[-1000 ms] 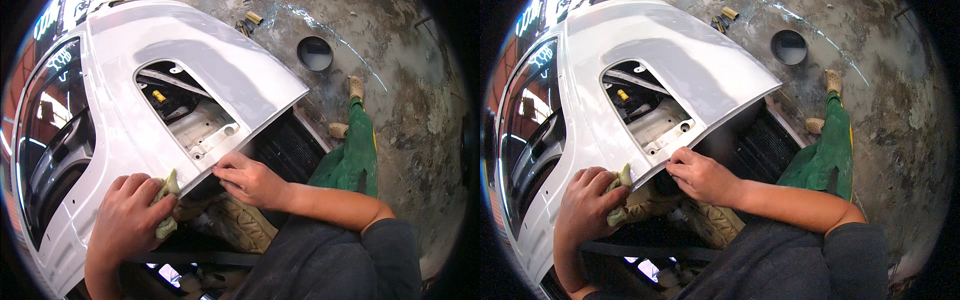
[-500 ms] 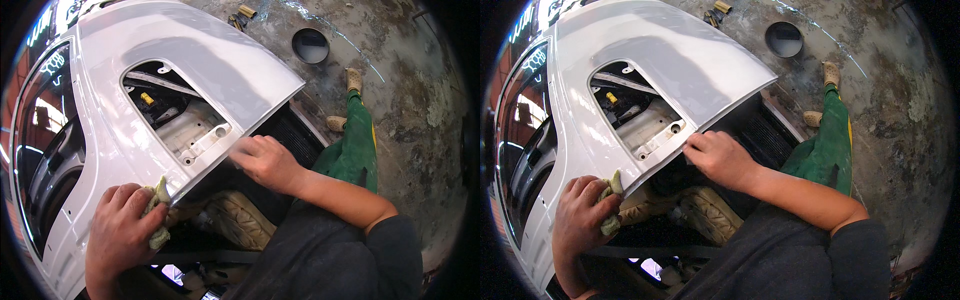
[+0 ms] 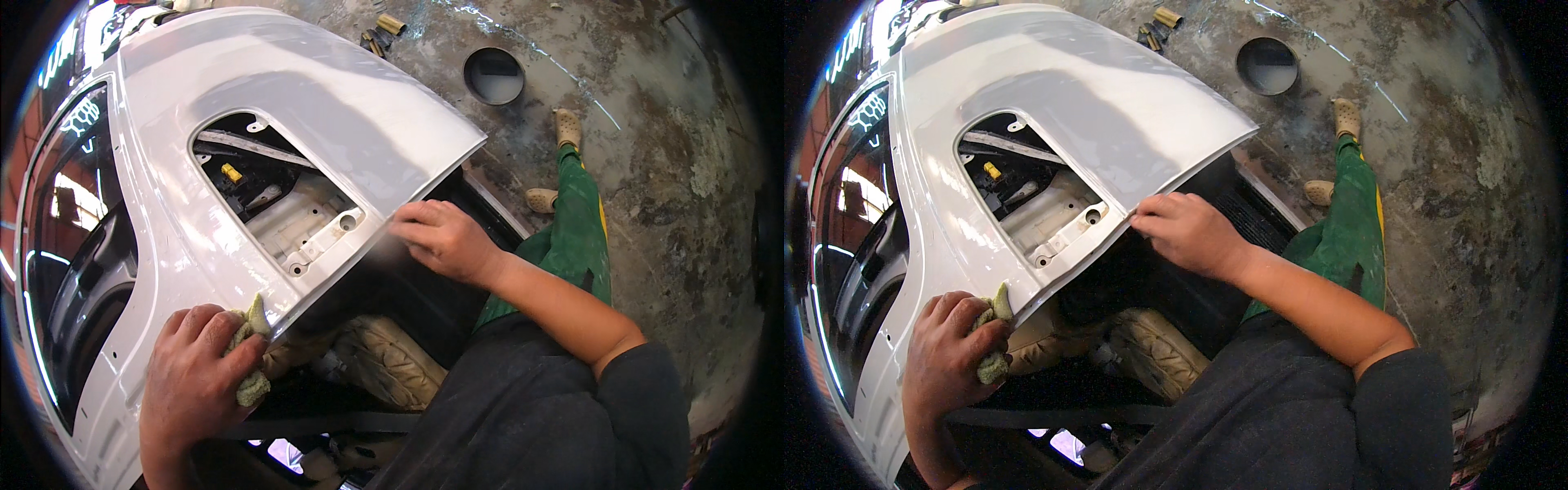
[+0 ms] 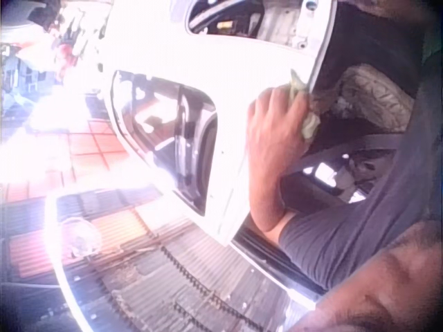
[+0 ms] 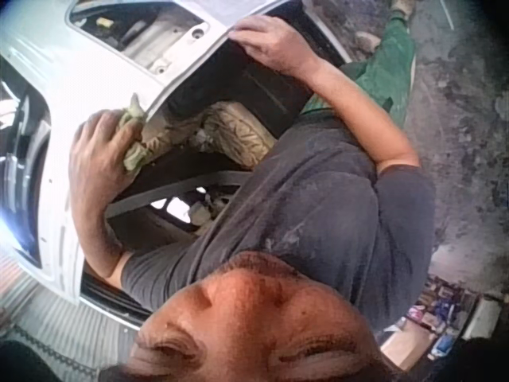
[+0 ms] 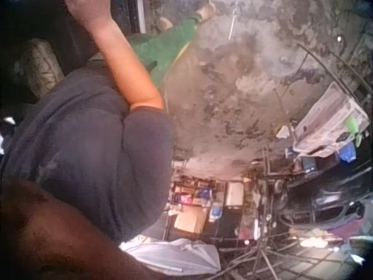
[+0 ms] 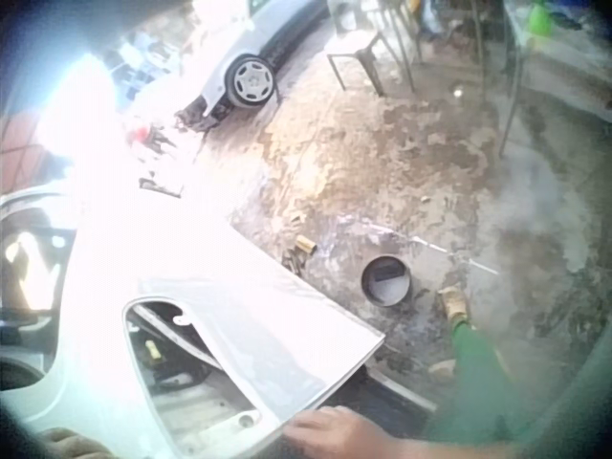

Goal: The person sands the surface of a white car door using a sanding block and a cloth. They wipe the door, select a sanding sheet, and then proceed to sand the door's exterior and edges while wiping away dust. The person also dips the sanding block into a bucket of water during the process.

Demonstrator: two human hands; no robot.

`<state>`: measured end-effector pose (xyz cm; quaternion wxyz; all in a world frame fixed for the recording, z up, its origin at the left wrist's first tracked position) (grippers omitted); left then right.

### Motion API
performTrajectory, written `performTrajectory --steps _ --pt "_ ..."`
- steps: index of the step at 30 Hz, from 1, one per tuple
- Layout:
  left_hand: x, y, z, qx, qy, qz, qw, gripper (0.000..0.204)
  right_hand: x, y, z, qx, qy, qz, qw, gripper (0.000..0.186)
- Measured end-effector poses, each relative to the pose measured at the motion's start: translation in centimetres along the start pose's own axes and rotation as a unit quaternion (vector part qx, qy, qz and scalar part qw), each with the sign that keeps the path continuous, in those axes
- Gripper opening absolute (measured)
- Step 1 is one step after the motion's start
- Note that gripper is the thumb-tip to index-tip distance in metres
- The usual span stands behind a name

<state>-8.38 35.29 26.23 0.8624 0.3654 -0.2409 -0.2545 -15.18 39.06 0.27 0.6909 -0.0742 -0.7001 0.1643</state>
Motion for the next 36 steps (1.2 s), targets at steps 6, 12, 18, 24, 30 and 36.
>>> performTrajectory --steps 6,12,18,24,30,36 --pt "-0.1 -0.3 0.2 -0.013 0.009 -0.006 1.0 0.044 -8.2 3.1 0.6 -0.063 -0.043 -0.14 0.987 0.024" --pt "-0.1 -0.6 -0.1 0.002 0.01 -0.005 1.0 0.045 0.1 0.2 0.4 -0.073 -0.069 -0.075 0.992 0.022" --pt "-0.5 -0.5 0.9 -0.004 0.004 -0.005 1.0 0.039 -2.9 0.7 1.2 -0.069 -0.035 -0.094 0.993 0.024" --pt "0.4 0.2 0.8 0.001 0.025 -0.042 0.999 0.036 2.2 -0.8 0.1 -0.013 -0.004 -0.02 1.0 0.032" --pt "0.6 1.1 0.4 0.008 0.037 -0.076 0.996 0.032 1.6 -0.3 0.0 -0.001 -0.009 -0.052 0.999 0.034" --pt "0.5 1.7 0.7 -0.012 0.039 -0.085 0.996 0.029 2.7 -0.7 0.3 0.014 0.096 0.01 0.995 0.032"
Point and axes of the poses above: each hand's wrist, its own y-axis away from the middle knuckle, its own z-axis out of the back of the hand, x = y × z, the point moved 9 cm from there along -y, towards the middle knuckle, and after that the axes turned 10 degrees about -x, right-handed, at the moved point
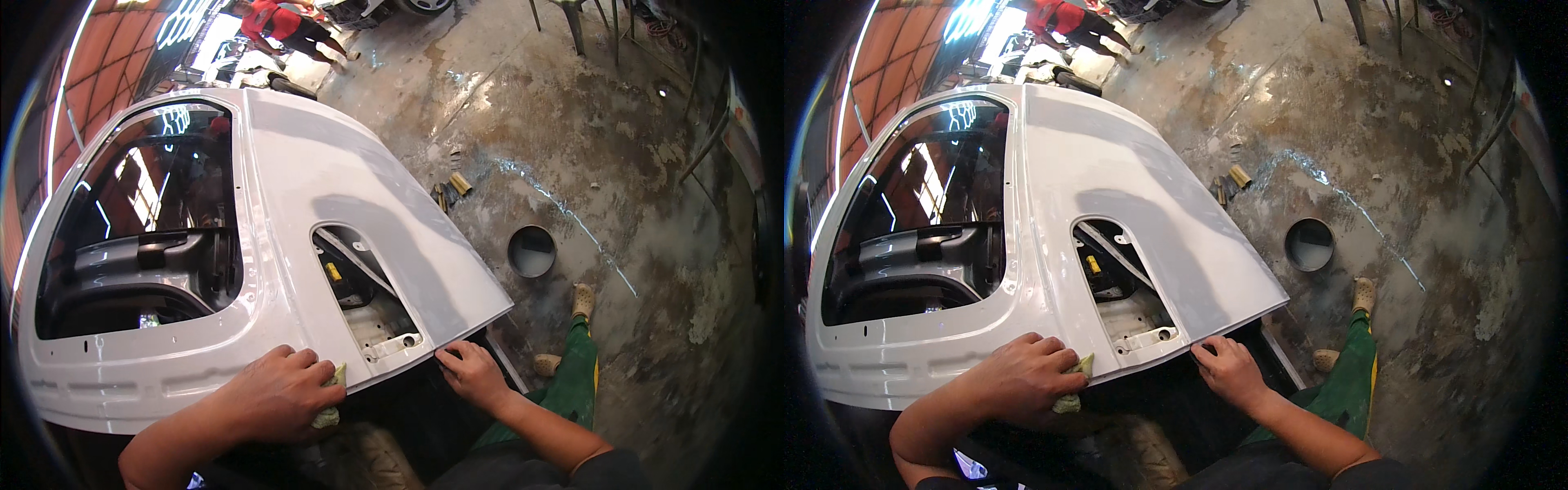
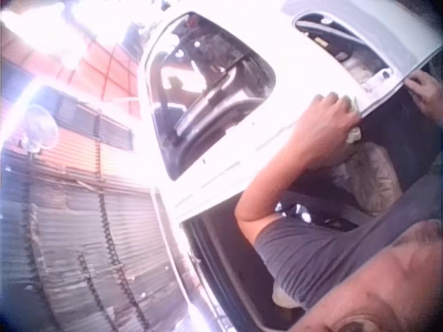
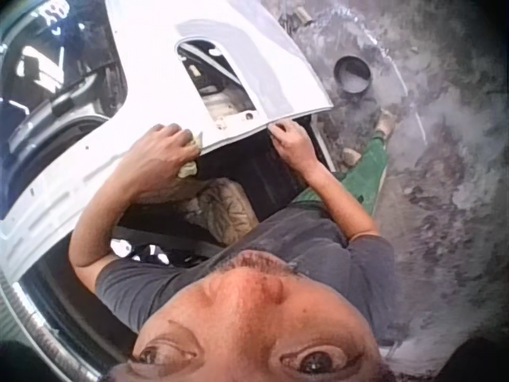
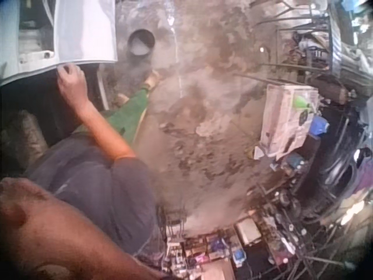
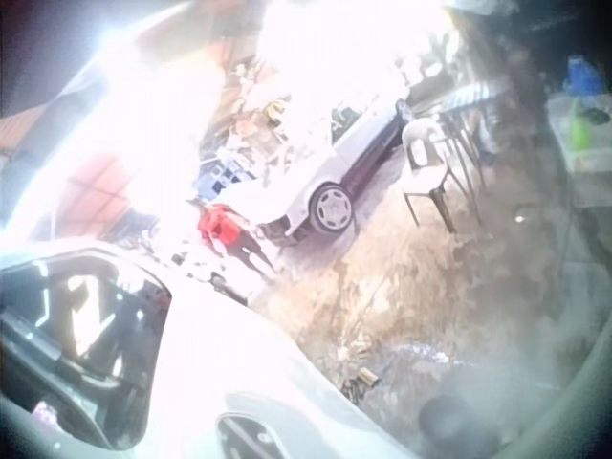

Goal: The person sands the surface of a white car door using a sanding block and a cloth. They wipe the door, select a sanding sheet, and then proceed to sand the door's exterior and edges while wiping away dust. The person also dips the sanding block into a bucket of water during the process.

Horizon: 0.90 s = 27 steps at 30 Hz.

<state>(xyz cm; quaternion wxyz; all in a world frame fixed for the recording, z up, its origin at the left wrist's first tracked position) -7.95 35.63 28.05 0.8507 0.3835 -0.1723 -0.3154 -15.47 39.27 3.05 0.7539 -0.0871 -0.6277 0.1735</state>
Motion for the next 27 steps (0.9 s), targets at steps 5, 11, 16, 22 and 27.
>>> performTrajectory --steps 5,11,16,22,27 --pt "0.0 -0.4 0.1 0.023 -0.013 0.004 1.0 0.033 0.7 -0.4 -0.9 -0.004 -0.013 -0.013 1.0 0.024" --pt "-0.2 -0.9 0.1 0.056 -0.014 0.012 0.998 0.039 3.6 -0.7 -0.6 -0.007 0.018 0.03 0.999 0.018" --pt "-0.4 -1.1 0.1 0.057 -0.018 0.022 0.998 0.042 5.3 -0.8 -1.7 0.013 0.018 0.052 0.998 0.022" --pt "-0.4 -1.8 0.4 0.044 -0.03 0.032 0.998 0.04 0.1 0.3 0.3 -0.043 0.041 0.046 0.997 0.023" --pt "-0.5 -1.9 0.1 0.023 -0.026 0.047 0.998 0.038 -8.3 3.6 -1.2 -0.059 -0.01 -0.053 0.997 0.028"
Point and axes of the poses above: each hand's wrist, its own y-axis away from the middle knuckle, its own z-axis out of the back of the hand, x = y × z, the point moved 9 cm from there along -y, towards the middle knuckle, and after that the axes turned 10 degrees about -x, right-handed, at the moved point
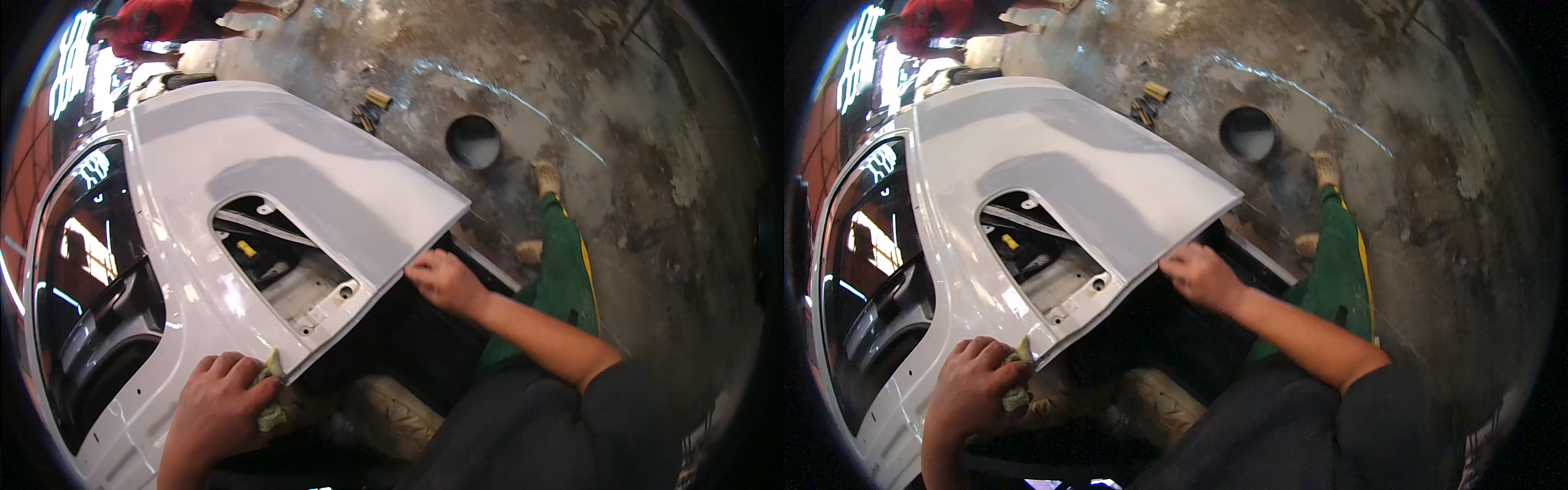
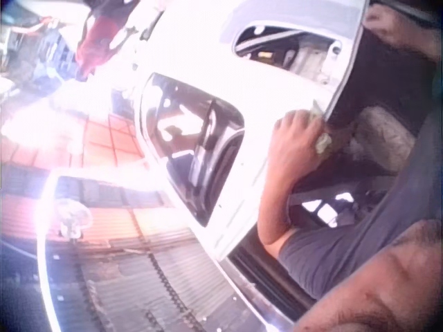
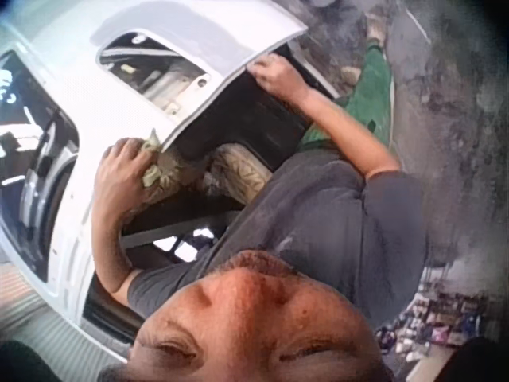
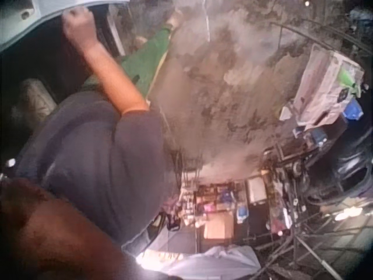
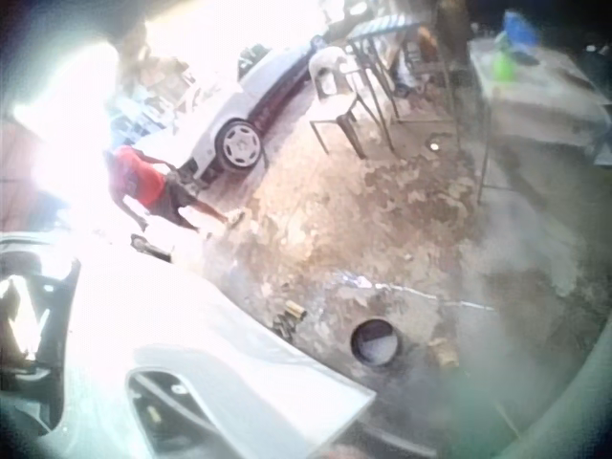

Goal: The person sands the surface of a white car door using a sanding block and a cloth. They wipe the door, select a sanding sheet, and then proceed to sand the door's exterior and edges while wiping away dust. The person also dips the sanding block into a bucket of water during the process.

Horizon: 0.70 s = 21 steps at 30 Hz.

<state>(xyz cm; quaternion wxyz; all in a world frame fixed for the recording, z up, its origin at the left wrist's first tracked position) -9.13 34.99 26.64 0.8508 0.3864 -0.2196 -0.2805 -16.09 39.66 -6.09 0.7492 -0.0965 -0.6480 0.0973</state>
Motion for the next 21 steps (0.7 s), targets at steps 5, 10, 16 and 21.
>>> performTrajectory --steps 5,10,16,21 --pt "0.2 -0.1 -0.4 0.007 0.004 0.039 0.999 0.049 -9.5 2.3 -1.0 -0.01 -0.012 -0.08 0.997 0.028" --pt "0.0 -0.4 -0.7 0.008 0.0 0.023 1.0 0.042 -1.9 0.4 0.2 -0.031 -0.099 -0.048 0.993 0.025" --pt "-0.4 0.0 -0.3 -0.02 -0.015 0.031 0.999 0.046 -7.4 2.0 -0.1 -0.042 -0.043 -0.106 0.993 0.02" --pt "-0.5 -0.1 -0.8 -0.026 -0.01 0.023 0.999 0.047 -3.3 1.2 0.0 -0.047 -0.092 -0.079 0.991 0.021"
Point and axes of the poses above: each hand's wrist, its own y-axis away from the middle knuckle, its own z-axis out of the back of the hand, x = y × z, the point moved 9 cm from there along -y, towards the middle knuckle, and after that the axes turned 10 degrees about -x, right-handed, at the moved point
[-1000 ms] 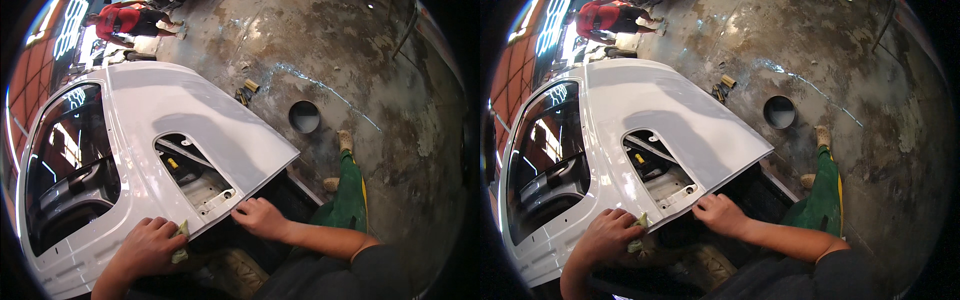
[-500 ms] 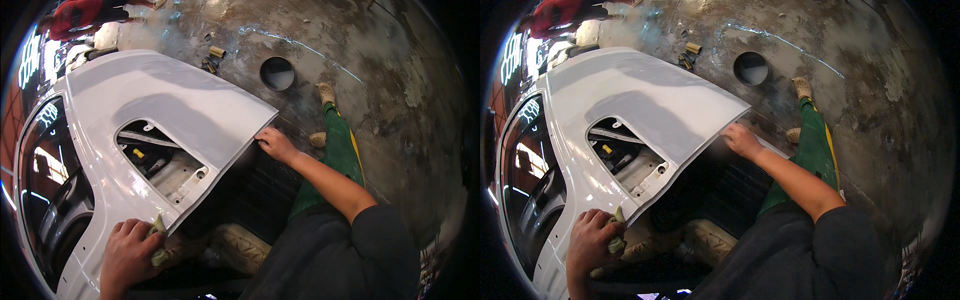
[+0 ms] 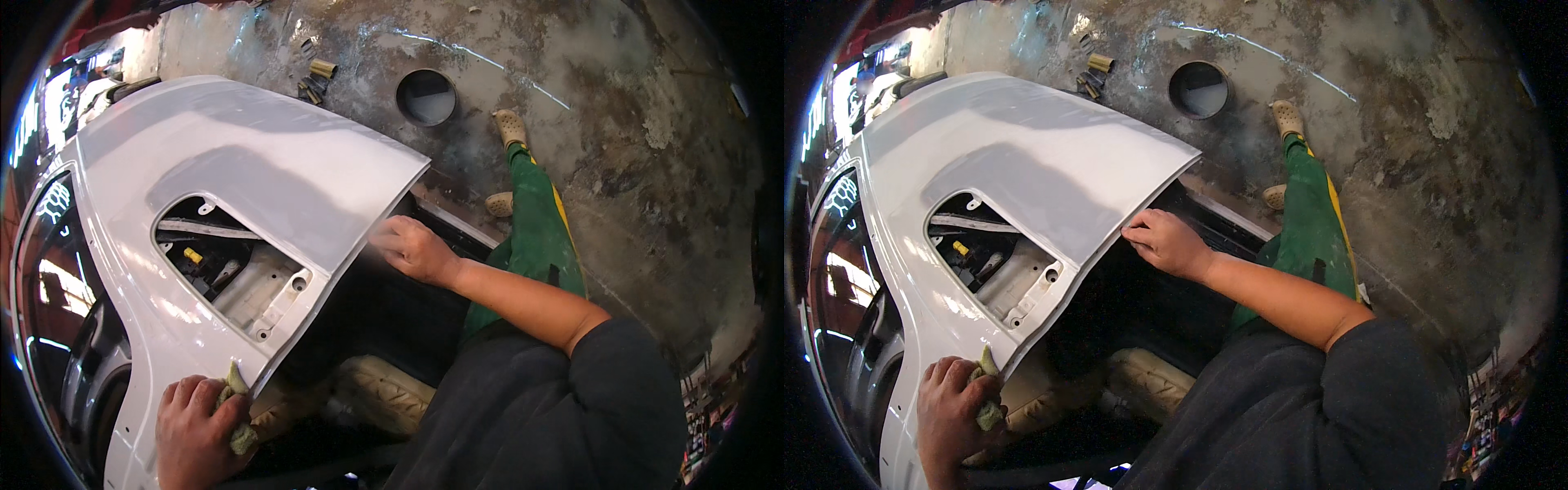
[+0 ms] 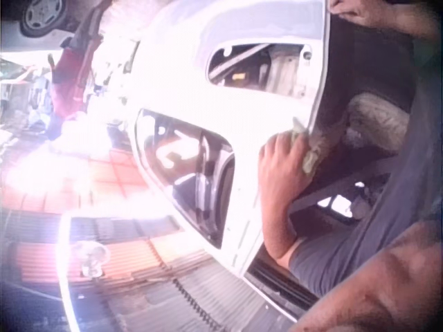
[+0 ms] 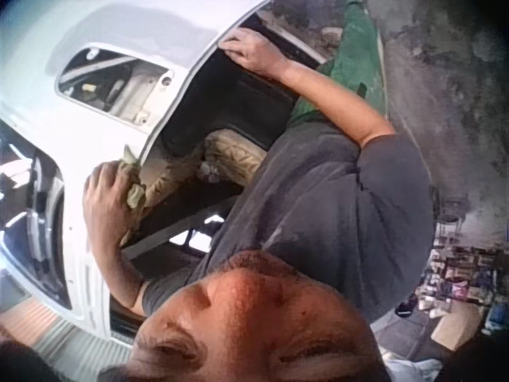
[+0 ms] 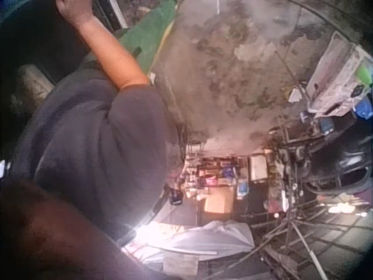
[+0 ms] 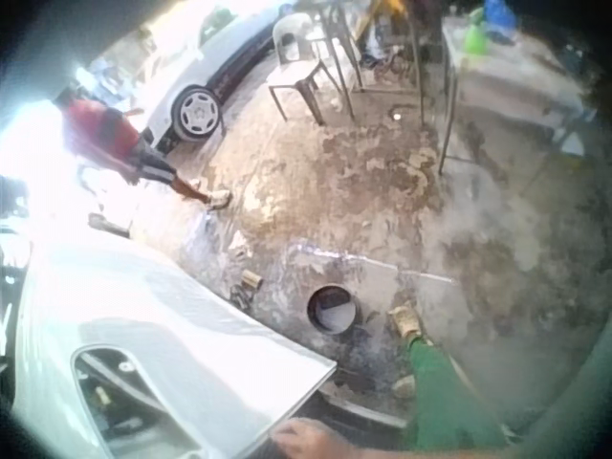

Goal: The person sands the surface of a white car door using a sanding block and a cloth. They wipe the door, select a sanding sheet, and then proceed to sand the door's exterior and edges while wiping away dust. The person also dips the sanding block into a bucket of water during the process.

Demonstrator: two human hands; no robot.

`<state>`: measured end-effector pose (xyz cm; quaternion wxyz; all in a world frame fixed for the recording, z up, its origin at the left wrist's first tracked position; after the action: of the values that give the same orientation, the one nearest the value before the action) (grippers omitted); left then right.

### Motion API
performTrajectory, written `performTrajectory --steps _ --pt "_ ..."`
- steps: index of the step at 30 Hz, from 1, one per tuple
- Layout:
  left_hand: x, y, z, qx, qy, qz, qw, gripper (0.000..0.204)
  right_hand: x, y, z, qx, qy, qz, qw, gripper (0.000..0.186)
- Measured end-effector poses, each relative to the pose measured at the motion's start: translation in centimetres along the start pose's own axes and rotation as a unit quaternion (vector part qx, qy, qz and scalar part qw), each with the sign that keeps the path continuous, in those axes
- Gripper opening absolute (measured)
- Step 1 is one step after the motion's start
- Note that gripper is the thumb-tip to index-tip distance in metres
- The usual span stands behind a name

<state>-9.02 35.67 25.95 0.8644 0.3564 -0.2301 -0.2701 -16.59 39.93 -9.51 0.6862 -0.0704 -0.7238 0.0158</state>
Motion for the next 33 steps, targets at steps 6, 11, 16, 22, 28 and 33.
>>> performTrajectory --steps 6,11,16,22,28,33 --pt "-0.1 -0.4 0.5 -0.004 0.002 -0.003 1.0 0.046 -7.9 0.4 0.9 -0.027 0.056 -0.036 0.997 0.022" --pt "-0.2 0.5 0.2 -0.012 0.005 0.006 1.0 0.044 -2.6 0.0 -0.3 -0.004 0.009 -0.03 1.0 0.022" --pt "0.0 -0.2 0.3 -0.01 0.008 -0.003 1.0 0.043 -5.2 -0.4 0.8 0.006 0.037 -0.017 0.999 0.023" --pt "-0.5 -0.2 0.7 -0.008 0.009 0.006 1.0 0.044 0.1 0.0 -0.8 0.001 0.027 -0.023 0.999 0.025" --pt "0.4 -0.1 1.3 -0.008 0.053 0.028 0.998 0.041 10.1 -0.4 -1.9 0.049 -0.057 0.035 0.997 0.025" --pt "-2.4 -0.3 2.2 -0.096 0.121 0.031 0.988 0.048 6.4 1.7 1.5 0.11 -0.032 -0.059 0.992 0.025"
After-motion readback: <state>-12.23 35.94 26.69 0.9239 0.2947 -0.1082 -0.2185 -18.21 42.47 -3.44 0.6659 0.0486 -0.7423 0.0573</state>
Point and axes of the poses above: each hand's wrist, its own y-axis away from the middle knuckle, its own z-axis out of the back of the hand, x = y × z, the point moved 9 cm from there along -y, towards the middle knuckle, and after that the axes turned 10 degrees about -x, right-handed, at the moved point
